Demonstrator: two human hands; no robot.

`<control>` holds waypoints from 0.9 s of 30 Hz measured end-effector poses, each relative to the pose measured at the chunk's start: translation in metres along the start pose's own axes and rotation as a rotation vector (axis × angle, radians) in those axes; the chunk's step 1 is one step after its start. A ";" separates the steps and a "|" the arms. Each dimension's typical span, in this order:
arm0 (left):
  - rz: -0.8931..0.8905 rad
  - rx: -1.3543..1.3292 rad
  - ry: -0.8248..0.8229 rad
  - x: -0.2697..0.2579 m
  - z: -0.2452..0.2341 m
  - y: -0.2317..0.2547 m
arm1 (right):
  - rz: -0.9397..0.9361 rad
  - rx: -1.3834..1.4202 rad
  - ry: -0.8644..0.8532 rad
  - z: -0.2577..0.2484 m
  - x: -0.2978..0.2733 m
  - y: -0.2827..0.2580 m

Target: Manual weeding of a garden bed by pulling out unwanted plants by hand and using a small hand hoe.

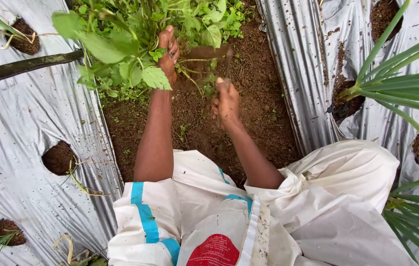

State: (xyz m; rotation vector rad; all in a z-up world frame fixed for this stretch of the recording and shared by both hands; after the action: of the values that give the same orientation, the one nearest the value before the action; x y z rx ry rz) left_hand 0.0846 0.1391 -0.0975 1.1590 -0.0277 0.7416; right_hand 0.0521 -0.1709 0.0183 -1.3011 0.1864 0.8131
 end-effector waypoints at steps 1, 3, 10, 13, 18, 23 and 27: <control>-0.006 0.004 0.007 -0.033 0.036 0.056 | 0.010 -0.001 -0.001 -0.011 0.006 0.007; -0.183 0.182 0.421 -0.009 0.094 0.151 | -0.087 0.330 0.204 -0.044 0.024 0.005; 0.061 0.164 0.949 -0.042 -0.038 0.180 | 0.053 0.164 0.357 -0.084 0.065 0.059; 0.372 0.050 0.924 -0.063 -0.071 0.210 | 0.036 0.296 0.302 -0.051 0.069 0.098; 0.244 0.212 1.183 -0.090 -0.068 0.239 | 0.193 -0.341 -0.079 0.003 0.023 0.180; 0.160 0.118 1.151 -0.101 -0.156 0.188 | -0.016 -0.679 0.041 -0.019 0.033 0.172; -0.079 0.229 1.178 -0.086 -0.024 0.257 | 0.111 -0.490 0.302 -0.075 0.040 0.141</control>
State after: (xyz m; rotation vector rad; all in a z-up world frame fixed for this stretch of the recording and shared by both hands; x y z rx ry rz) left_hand -0.1284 0.1644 0.0692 0.7768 1.0999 1.2784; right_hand 0.0155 -0.2160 -0.1358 -1.8911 0.3141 0.7791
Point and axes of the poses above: each hand's wrist, its own x-axis towards the middle knuckle, its own z-axis out of the palm, y = z × x, the point moved 9 cm from there along x, towards the middle knuckle, and after that the axes turned 3 degrees about y, right-handed, at the moved point
